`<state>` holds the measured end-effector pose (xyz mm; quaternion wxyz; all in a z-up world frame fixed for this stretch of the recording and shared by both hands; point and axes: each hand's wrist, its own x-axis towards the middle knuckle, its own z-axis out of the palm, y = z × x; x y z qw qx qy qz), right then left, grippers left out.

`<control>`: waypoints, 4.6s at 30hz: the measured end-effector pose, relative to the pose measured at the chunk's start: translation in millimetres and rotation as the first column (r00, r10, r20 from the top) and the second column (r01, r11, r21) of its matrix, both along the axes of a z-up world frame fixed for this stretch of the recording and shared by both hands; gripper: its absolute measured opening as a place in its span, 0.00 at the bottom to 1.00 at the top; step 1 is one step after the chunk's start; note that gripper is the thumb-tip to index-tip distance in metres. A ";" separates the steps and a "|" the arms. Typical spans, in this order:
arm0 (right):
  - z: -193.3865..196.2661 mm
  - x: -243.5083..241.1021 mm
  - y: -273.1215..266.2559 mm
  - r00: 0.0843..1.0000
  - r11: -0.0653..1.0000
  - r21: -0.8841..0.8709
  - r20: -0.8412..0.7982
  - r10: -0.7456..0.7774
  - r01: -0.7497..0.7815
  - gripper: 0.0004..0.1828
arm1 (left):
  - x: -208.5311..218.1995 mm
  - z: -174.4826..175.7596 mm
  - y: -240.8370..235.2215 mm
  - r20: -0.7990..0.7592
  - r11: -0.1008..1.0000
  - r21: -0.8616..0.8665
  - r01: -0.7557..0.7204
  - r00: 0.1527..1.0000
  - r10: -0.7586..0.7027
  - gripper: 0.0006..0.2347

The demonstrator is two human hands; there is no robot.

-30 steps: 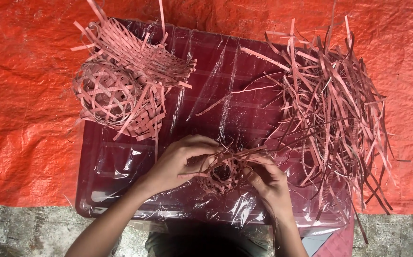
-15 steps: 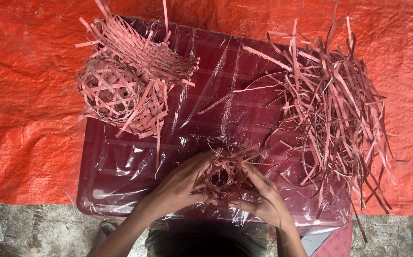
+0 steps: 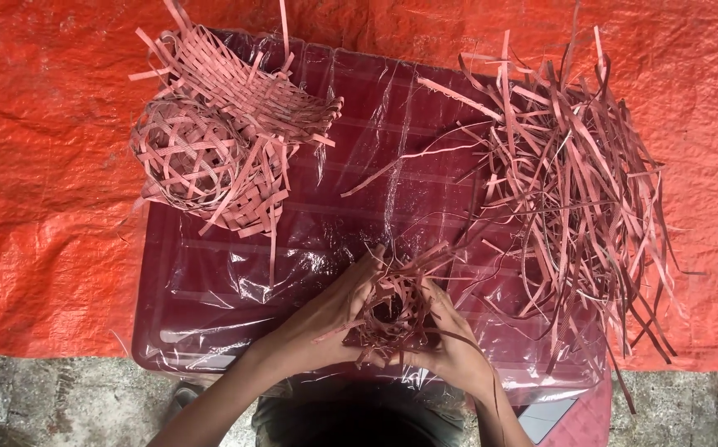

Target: The person weaves pink plastic strips by hand into a small basket-like structure. They repeatedly interlace strips over and under existing strands, gradually building up the sides of the basket on a red plastic surface.

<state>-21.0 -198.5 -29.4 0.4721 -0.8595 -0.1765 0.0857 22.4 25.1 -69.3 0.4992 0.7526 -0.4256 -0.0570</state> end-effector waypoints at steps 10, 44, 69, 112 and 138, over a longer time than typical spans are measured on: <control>1.2 9.4 -6.7 0.977 0.902 0.429 -0.209 0.040 0.055 0.42 | -2.2 77.3 -16.1 -0.065 0.956 0.102 -0.275 0.957 0.283 0.46; -25.2 -9.9 -43.1 0.908 0.561 0.778 -0.406 0.107 0.282 0.22 | -20.2 96.5 -29.6 -0.134 0.976 -0.072 -0.206 0.972 0.196 0.36; -249.9 -73.2 -158.8 0.910 0.605 0.754 -0.400 0.114 0.255 0.23 | -32.2 76.5 -36.6 0.004 0.869 -0.436 -0.235 0.965 0.264 0.19; 72.5 -1.4 22.1 0.955 0.956 0.004 -0.054 -0.292 0.293 0.47 | -22.2 82.0 -7.6 -0.390 0.958 -0.157 -0.239 0.906 0.163 0.36; 88.4 -5.1 37.1 0.865 0.770 0.463 0.018 -0.502 0.438 0.34 | -22.7 27.8 -16.9 -0.862 0.722 -0.495 -0.483 0.374 -0.341 0.25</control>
